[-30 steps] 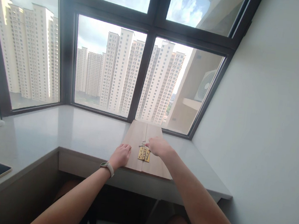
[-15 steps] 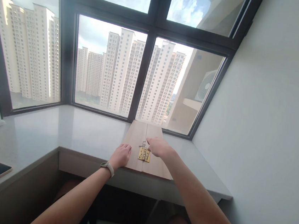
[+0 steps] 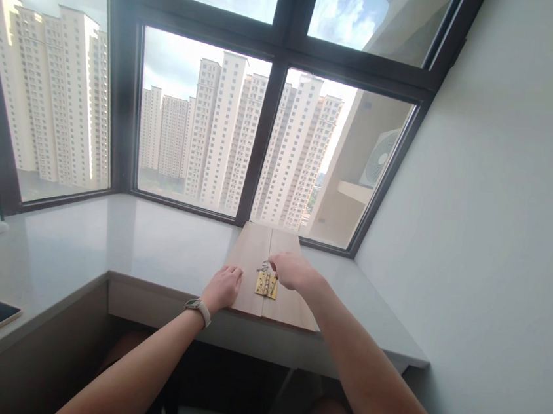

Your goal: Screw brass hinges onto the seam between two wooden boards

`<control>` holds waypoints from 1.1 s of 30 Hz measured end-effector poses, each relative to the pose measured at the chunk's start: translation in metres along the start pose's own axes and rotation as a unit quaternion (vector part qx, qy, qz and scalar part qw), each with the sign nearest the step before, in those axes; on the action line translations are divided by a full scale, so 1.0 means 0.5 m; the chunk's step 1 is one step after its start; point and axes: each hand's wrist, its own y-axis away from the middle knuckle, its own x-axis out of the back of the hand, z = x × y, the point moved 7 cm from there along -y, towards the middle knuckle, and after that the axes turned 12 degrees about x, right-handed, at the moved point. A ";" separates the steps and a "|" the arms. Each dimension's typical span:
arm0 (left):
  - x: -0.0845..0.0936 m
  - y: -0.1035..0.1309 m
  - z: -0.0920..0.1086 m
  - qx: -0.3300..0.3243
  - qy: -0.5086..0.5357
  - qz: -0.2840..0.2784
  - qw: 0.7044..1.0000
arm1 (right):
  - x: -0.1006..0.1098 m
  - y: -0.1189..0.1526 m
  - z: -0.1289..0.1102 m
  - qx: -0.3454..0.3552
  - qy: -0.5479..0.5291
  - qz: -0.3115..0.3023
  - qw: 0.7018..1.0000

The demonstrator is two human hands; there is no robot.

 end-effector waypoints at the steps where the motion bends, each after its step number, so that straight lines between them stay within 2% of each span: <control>1: 0.000 0.000 0.000 -0.003 0.000 0.003 1.000 | 0.001 0.000 -0.002 0.007 -0.006 0.001 1.000; 3: 0.000 0.000 0.000 -0.006 0.000 0.006 1.000 | 0.002 0.002 -0.002 0.005 -0.017 0.002 1.000; 9: -0.002 -0.001 -0.001 0.003 -0.001 0.001 1.000 | -0.002 0.008 0.012 -0.060 -0.029 -0.019 0.998; 17: -0.006 -0.003 -0.004 -0.011 0.004 0.012 1.000 | -0.003 0.004 0.014 -0.043 0.026 -0.003 0.999; 25: -0.010 -0.004 -0.006 -0.008 0.003 0.010 1.000 | -0.007 -0.002 0.017 -0.012 -0.010 0.020 1.000; 33: -0.009 -0.004 -0.004 -0.014 0.003 0.016 1.000 | -0.010 -0.001 0.026 -0.055 -0.005 0.005 0.998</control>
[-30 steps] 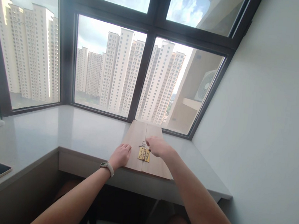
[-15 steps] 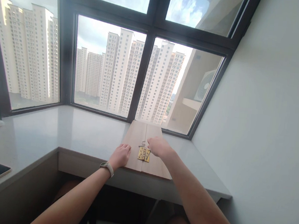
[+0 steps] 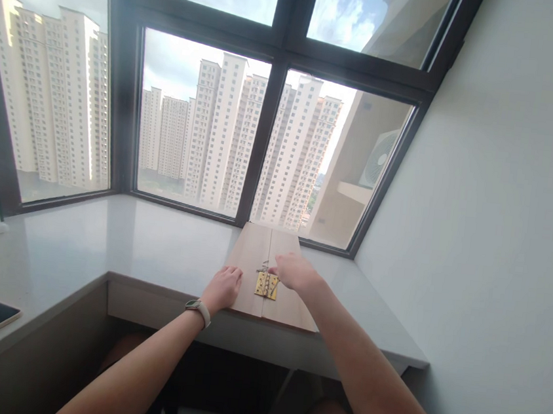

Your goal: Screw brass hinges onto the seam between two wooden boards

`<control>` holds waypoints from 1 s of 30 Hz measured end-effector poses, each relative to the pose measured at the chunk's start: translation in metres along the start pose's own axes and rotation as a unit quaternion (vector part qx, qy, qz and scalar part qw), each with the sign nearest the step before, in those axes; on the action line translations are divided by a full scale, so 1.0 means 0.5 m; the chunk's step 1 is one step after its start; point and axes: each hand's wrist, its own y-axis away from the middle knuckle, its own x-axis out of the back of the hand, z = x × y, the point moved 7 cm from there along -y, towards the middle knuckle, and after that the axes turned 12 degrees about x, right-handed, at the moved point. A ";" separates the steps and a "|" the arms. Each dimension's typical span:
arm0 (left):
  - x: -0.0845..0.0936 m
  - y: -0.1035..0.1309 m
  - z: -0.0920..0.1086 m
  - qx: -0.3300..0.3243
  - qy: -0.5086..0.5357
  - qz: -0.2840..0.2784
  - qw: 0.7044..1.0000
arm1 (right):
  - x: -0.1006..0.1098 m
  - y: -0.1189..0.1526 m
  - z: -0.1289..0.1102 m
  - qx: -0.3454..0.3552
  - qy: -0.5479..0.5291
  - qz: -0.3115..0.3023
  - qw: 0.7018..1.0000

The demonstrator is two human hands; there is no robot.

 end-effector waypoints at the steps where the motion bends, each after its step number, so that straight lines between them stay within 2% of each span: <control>1: 0.000 0.000 0.000 0.001 -0.001 0.000 1.000 | 0.002 0.001 0.000 -0.003 0.005 0.004 1.000; 7: -0.001 0.000 0.000 0.000 0.000 0.003 1.000 | 0.006 0.002 -0.007 0.013 0.039 0.016 0.999; 13: 0.000 0.001 0.000 0.003 0.003 -0.008 1.000 | 0.007 0.001 -0.020 0.045 -0.010 0.009 0.999; 17: 0.002 0.001 0.000 0.005 0.003 -0.012 1.000 | 0.000 0.000 -0.011 0.016 -0.017 -0.009 1.000; 21: 0.001 0.000 0.001 0.002 0.005 -0.008 1.000 | 0.001 0.000 0.000 -0.011 -0.010 0.007 1.000; 26: 0.000 -0.001 0.000 -0.001 0.004 0.000 1.000 | 0.006 0.004 -0.006 0.009 0.019 0.018 1.000; 30: 0.000 0.000 0.000 -0.002 0.001 -0.003 1.000 | 0.008 0.004 -0.019 0.040 -0.025 0.015 0.999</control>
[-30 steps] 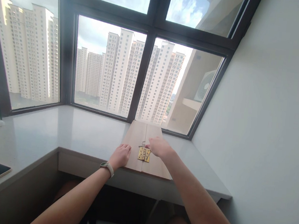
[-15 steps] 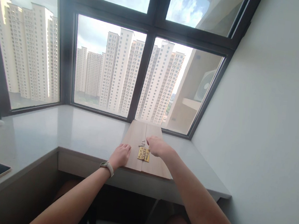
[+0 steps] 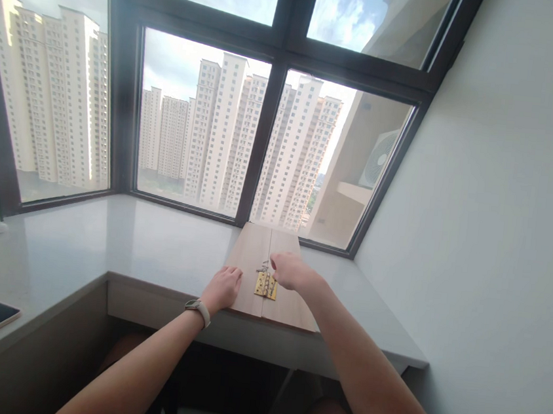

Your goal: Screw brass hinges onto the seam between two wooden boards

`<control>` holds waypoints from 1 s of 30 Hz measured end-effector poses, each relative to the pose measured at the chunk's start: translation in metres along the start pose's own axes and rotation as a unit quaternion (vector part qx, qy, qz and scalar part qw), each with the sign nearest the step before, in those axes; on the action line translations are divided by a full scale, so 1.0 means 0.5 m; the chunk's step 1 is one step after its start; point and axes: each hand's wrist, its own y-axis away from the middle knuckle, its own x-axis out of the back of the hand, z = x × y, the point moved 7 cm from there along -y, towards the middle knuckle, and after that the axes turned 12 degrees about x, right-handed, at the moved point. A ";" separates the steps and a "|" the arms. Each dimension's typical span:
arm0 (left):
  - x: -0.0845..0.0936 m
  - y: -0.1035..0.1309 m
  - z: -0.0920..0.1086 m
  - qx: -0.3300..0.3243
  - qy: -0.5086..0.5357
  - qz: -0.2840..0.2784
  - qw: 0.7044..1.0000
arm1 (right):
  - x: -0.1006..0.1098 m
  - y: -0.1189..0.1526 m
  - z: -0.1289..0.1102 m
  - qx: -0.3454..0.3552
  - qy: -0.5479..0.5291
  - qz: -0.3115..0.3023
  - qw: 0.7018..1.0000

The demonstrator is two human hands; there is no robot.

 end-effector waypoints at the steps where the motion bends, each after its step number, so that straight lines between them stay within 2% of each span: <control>1: 0.000 0.000 0.000 0.000 -0.001 0.000 1.000 | 0.000 0.000 -0.003 0.005 -0.010 -0.001 1.000; 9: 0.000 0.000 0.001 -0.001 -0.002 0.006 1.000 | 0.005 0.006 0.012 -0.056 0.007 0.005 0.998; 15: 0.002 0.000 0.001 0.009 -0.005 -0.002 1.000 | 0.006 0.007 0.011 -0.038 0.033 -0.004 0.999; 20: 0.004 0.001 0.003 0.012 -0.003 -0.008 1.000 | 0.006 0.007 0.009 -0.033 0.013 -0.010 0.999; 25: 0.009 0.002 0.006 0.018 -0.004 -0.017 1.000 | 0.006 0.009 0.011 -0.053 -0.009 -0.011 0.998; 30: 0.011 0.004 0.008 0.020 -0.006 -0.018 1.000 | 0.005 0.007 0.020 -0.068 0.017 0.006 0.998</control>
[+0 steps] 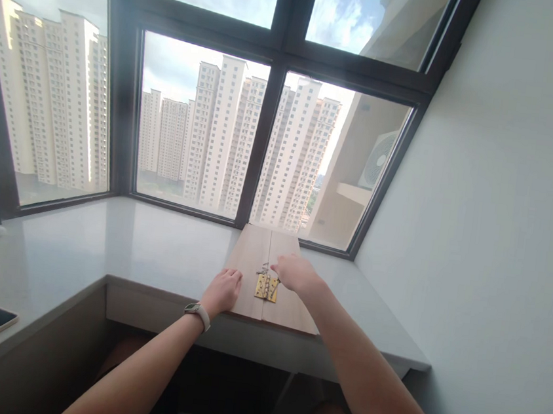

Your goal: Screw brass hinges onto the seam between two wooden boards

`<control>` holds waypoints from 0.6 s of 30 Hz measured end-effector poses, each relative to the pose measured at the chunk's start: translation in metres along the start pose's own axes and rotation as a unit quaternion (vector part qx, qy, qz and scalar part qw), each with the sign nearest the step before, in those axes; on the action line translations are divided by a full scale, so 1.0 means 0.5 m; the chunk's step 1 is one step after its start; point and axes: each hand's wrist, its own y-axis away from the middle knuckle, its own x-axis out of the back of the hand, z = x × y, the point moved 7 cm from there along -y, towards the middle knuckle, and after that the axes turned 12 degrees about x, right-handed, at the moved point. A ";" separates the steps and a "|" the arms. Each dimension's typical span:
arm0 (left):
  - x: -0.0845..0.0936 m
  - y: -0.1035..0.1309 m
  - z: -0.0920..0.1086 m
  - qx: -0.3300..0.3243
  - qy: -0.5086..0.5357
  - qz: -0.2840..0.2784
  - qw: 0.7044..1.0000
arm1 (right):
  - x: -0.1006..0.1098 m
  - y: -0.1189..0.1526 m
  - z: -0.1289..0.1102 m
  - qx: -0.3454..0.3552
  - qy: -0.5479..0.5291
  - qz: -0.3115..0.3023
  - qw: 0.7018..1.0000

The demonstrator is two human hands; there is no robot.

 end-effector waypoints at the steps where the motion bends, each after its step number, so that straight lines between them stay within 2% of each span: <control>1: 0.000 0.000 0.000 -0.002 0.000 0.002 1.000 | -0.001 0.000 -0.001 0.005 0.005 -0.002 1.000; 6: -0.003 -0.002 -0.002 -0.008 0.004 0.011 1.000 | 0.002 0.000 -0.004 0.028 0.024 -0.006 0.999; 13: -0.001 0.000 -0.002 -0.007 0.005 0.008 1.000 | -0.001 0.000 -0.006 0.039 -0.021 -0.018 0.999; 18: 0.001 0.000 -0.001 -0.008 0.004 0.013 1.000 | 0.002 0.002 -0.001 0.008 -0.012 -0.008 1.000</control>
